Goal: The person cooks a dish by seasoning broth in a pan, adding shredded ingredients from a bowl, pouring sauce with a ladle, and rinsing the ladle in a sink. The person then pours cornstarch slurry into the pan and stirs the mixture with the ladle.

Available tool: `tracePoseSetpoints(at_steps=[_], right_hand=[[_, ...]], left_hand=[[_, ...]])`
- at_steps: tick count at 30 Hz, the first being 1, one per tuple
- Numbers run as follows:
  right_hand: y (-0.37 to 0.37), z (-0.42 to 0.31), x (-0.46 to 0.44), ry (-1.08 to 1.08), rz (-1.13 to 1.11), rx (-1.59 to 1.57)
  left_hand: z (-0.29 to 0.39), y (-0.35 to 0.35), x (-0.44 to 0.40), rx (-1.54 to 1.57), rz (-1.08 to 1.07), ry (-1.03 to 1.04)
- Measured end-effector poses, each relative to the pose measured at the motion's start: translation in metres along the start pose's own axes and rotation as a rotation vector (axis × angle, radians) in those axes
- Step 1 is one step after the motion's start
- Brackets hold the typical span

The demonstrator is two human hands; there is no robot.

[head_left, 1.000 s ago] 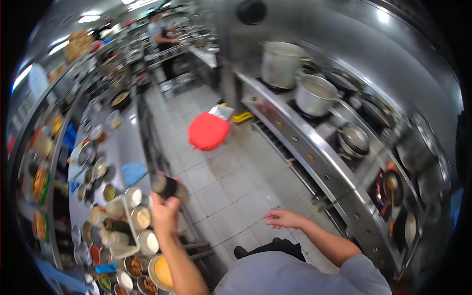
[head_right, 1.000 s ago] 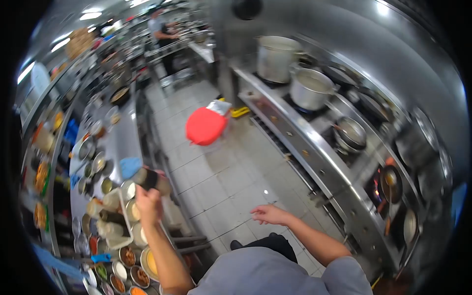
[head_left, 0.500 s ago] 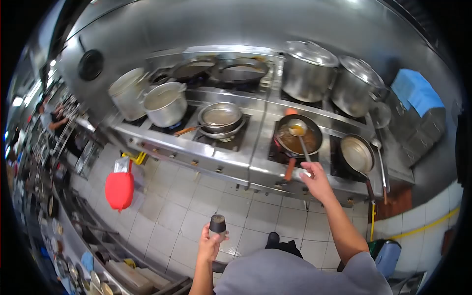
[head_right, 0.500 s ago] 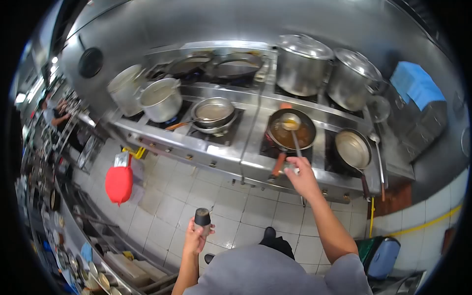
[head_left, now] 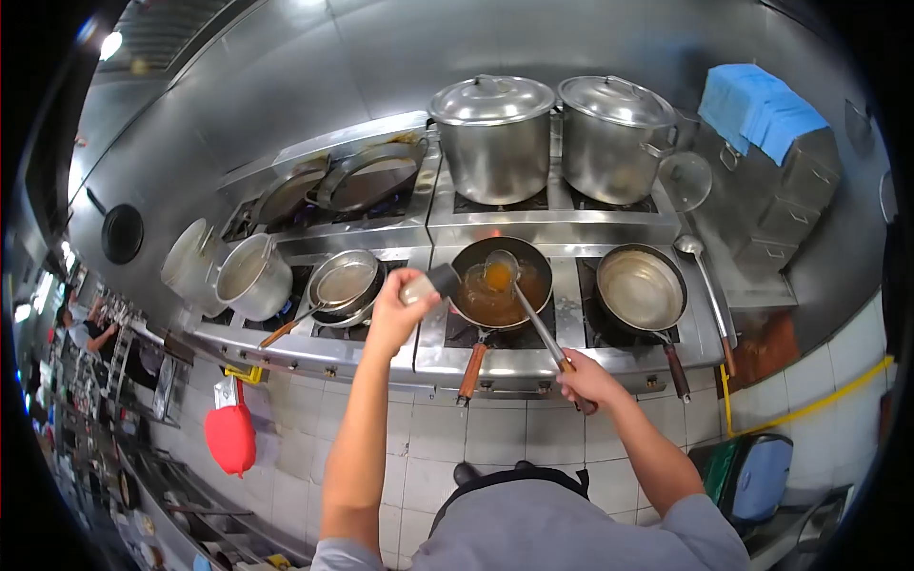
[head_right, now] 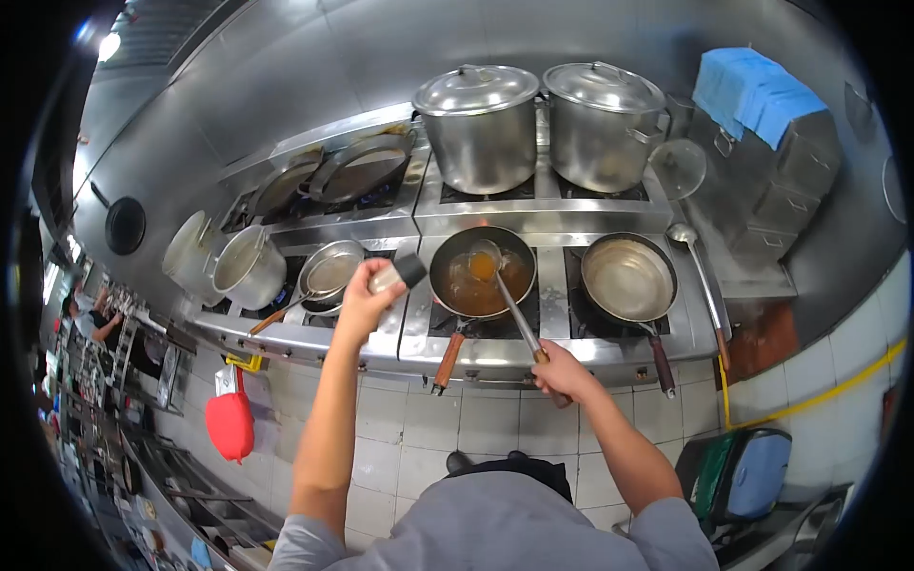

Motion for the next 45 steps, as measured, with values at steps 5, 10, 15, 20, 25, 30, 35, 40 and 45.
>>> tracePoseSetpoints(at_steps=[5,10,15,20,25,30,35,40,45], right_hand=[[-0.027,-0.015,0.059,-0.19,0.383,0.697],[-0.036,-0.008,0.082,-0.135,0.426,0.462],[-0.038,-0.02,0.089,-0.174,0.446,0.519],[-0.035,-0.017,0.093,-0.153,0.369,0.415],[-0.041,-0.01,0.087,-0.143,0.406,0.448],[-0.041,-0.018,0.092,-0.142,0.381,0.444],[-0.046,-0.011,0.085,-0.162,0.389,0.495],[-0.046,-0.022,0.071,-0.047,0.373,0.621],[-0.038,-0.039,0.065,-0.016,0.243,0.661]], left_hand=[[0.034,0.036,-0.067,-0.25,-0.059,0.173],[-0.019,0.074,-0.106,-0.536,-0.038,0.314],[-0.084,0.113,-0.116,-0.647,-0.193,0.144],[-0.077,0.115,-0.122,-0.648,-0.256,0.237],[-0.077,0.118,-0.122,-0.605,-0.243,0.279],[-0.069,0.12,-0.111,-0.652,-0.27,0.241],[-0.13,0.088,-0.125,-0.061,-0.037,0.06],[-0.124,0.082,-0.075,0.776,0.021,-0.128],[-0.107,0.058,-0.017,0.56,0.054,-0.067]])
Point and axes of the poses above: each hand's wrist, its own x-axis away from the middle knuckle, its own y-axis out of the palm, z = x × y, the point moved 6 cm from there along -x, towards the middle knuckle, and after that the axes turned 5 degrees about x, right-handed, at the moved point
